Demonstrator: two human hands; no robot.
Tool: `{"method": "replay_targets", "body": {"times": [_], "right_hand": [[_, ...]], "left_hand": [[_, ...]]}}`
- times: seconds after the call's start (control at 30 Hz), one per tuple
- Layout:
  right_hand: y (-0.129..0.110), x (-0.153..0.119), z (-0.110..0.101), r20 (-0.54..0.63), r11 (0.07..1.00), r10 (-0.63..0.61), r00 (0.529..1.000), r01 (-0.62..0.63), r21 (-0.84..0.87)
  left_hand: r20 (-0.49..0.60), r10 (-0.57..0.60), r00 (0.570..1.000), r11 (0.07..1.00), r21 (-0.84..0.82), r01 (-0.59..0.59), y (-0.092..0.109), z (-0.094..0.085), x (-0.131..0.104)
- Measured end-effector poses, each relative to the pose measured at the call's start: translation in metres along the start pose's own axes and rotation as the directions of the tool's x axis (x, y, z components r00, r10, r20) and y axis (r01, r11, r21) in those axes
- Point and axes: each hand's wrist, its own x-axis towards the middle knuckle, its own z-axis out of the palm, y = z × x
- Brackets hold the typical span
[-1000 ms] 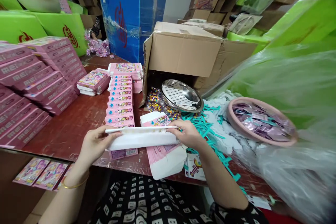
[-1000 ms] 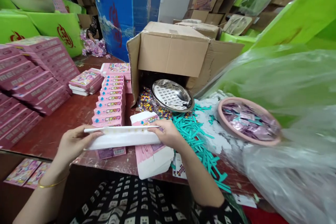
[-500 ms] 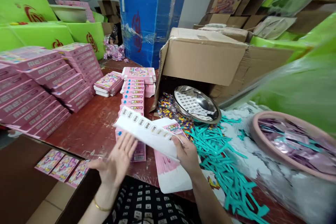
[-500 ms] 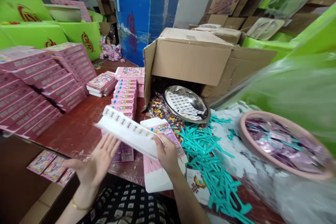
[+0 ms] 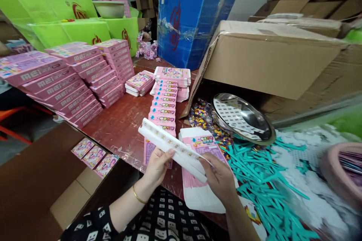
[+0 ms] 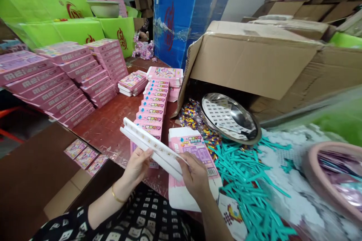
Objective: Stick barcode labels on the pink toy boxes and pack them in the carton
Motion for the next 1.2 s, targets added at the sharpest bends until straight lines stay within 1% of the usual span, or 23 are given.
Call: {"method": "replay_targets", "body": {"times": [0.1,0.13,0.17,0.2,0.27,0.3,0.33,0.4,0.47,0.57,0.63,0.7,0.8,0.87,0.93,1.0,1.07,1.1,1.13,1.2], "right_hand": [[0.002,-0.001,0.000,0.051,0.978,-0.207,0.977,0.207,0.002],[0.002,-0.002,0.001,0.055,0.969,-0.247,0.967,0.247,0.002],[0.002,-0.003,0.003,0.043,0.965,-0.260,0.965,0.261,-0.007],[0.002,-0.004,0.004,0.012,0.969,-0.247,0.969,0.247,-0.020],[0.002,-0.006,0.006,-0.046,0.986,-0.164,0.985,0.163,-0.020],[0.001,-0.006,0.006,-0.053,0.994,-0.105,0.993,0.105,-0.002],[0.000,-0.005,0.007,-0.037,0.999,-0.042,0.998,0.043,0.024],[-0.004,-0.003,0.006,0.037,0.993,0.078,0.996,-0.080,0.084],[-0.006,0.000,0.006,0.109,0.966,0.200,0.974,-0.215,0.146],[-0.006,0.004,0.006,0.175,0.870,0.348,0.921,-0.386,0.306],[-0.003,0.004,0.007,0.191,0.807,0.395,0.899,-0.439,0.396],[0.000,0.003,0.008,0.190,0.789,0.414,0.890,-0.455,0.414],[0.005,0.002,0.008,0.173,0.817,0.420,0.891,-0.455,0.355],[0.006,0.003,0.006,0.161,0.841,0.395,0.905,-0.426,0.332],[0.006,0.006,0.002,0.114,0.881,0.318,0.941,-0.338,0.332],[0.007,0.010,-0.002,0.031,0.928,0.189,0.982,-0.189,0.321],[0.009,0.014,-0.005,-0.008,0.944,0.072,0.997,-0.065,0.322],[0.010,0.016,-0.004,-0.013,0.938,0.044,0.999,-0.036,0.346],[0.011,0.018,-0.003,-0.012,0.924,0.043,0.999,-0.035,0.382],[0.013,0.022,0.004,0.004,0.885,0.102,0.995,-0.093,0.457]], "left_hand": [[0.069,0.003,0.998,1.000,0.027,-0.004,0.000,-0.004,0.000],[0.079,0.013,0.997,0.999,0.050,-0.017,0.000,-0.005,-0.001],[0.076,0.030,0.997,0.996,0.077,-0.035,-0.001,-0.006,-0.002],[0.060,0.051,0.997,0.993,0.102,-0.057,-0.002,-0.006,-0.003],[0.004,0.088,0.996,0.986,0.141,-0.088,-0.002,-0.007,-0.005],[-0.027,0.100,0.995,0.983,0.155,-0.095,-0.002,-0.007,-0.006],[-0.056,0.108,0.993,0.980,0.171,-0.097,-0.002,-0.007,-0.006],[-0.112,0.129,0.985,0.971,0.217,-0.102,-0.001,-0.006,-0.005],[-0.158,0.167,0.973,0.959,0.253,-0.124,0.000,-0.006,-0.002],[-0.185,0.235,0.954,0.951,0.247,-0.187,0.001,-0.004,0.005],[-0.185,0.259,0.948,0.947,0.241,-0.212,0.000,-0.003,0.007],[-0.181,0.257,0.949,0.943,0.264,-0.205,0.000,-0.001,0.008],[-0.139,0.216,0.966,0.937,0.308,-0.165,0.000,0.001,0.007],[-0.099,0.208,0.973,0.929,0.331,-0.165,0.001,0.002,0.007],[-0.078,0.230,0.970,0.916,0.355,-0.189,0.002,0.001,0.008],[-0.078,0.248,0.965,0.907,0.369,-0.203,0.002,0.000,0.010],[-0.100,0.249,0.963,0.908,0.370,-0.196,0.002,-0.002,0.011],[-0.115,0.251,0.961,0.908,0.372,-0.192,0.002,-0.002,0.011],[-0.129,0.257,0.958,0.905,0.379,-0.192,0.003,-0.003,0.011],[-0.144,0.287,0.947,0.885,0.419,-0.204,0.004,-0.003,0.011]]}}
